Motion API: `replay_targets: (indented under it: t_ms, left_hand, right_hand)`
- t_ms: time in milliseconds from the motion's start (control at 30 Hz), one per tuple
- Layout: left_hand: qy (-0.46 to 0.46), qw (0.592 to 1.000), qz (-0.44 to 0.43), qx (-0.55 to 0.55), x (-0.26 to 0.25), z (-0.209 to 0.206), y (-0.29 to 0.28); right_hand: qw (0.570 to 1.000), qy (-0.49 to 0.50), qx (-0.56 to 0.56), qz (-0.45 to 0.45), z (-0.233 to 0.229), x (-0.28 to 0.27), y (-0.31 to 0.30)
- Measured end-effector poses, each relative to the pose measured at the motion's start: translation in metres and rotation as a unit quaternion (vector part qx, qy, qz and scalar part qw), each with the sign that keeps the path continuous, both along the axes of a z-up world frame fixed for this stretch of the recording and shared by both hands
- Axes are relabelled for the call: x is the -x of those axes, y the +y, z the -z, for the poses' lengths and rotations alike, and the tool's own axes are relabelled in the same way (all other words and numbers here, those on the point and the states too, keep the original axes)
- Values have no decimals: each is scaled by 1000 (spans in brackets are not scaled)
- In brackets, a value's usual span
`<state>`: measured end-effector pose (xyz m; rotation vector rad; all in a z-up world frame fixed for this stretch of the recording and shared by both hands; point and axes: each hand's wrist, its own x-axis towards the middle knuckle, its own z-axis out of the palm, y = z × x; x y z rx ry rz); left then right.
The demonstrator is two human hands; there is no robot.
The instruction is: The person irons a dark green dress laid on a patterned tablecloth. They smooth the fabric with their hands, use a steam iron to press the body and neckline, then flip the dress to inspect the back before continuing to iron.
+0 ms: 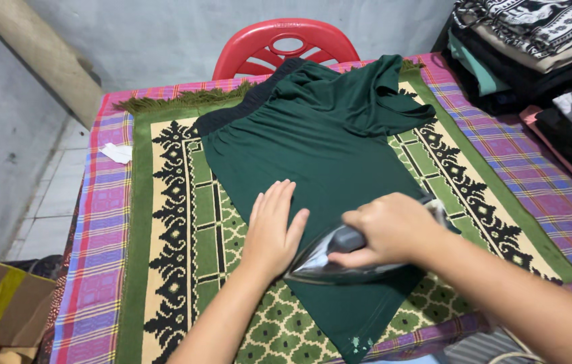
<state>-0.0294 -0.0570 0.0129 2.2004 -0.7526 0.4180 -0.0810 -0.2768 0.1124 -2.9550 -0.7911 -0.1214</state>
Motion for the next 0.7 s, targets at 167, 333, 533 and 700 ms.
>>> replay_targets:
  t_ms: [167,333,533,700]
  left_hand:
    - [-58,997,43,-36,26,-7,-15]
    - [-50,986,132,-86,62,1,-41]
    - [-47,970,152,-185,68,15,-48]
    - [-47,968,154,-191,67,19,-49]
  right_hand:
    - [985,30,60,162,-10,-1,-48]
    - [957,38,58,280,-11,-7,-91]
    - [909,9,65,411,-5,-30,-98]
    - [902,-7,30,430,1,-65,-79]
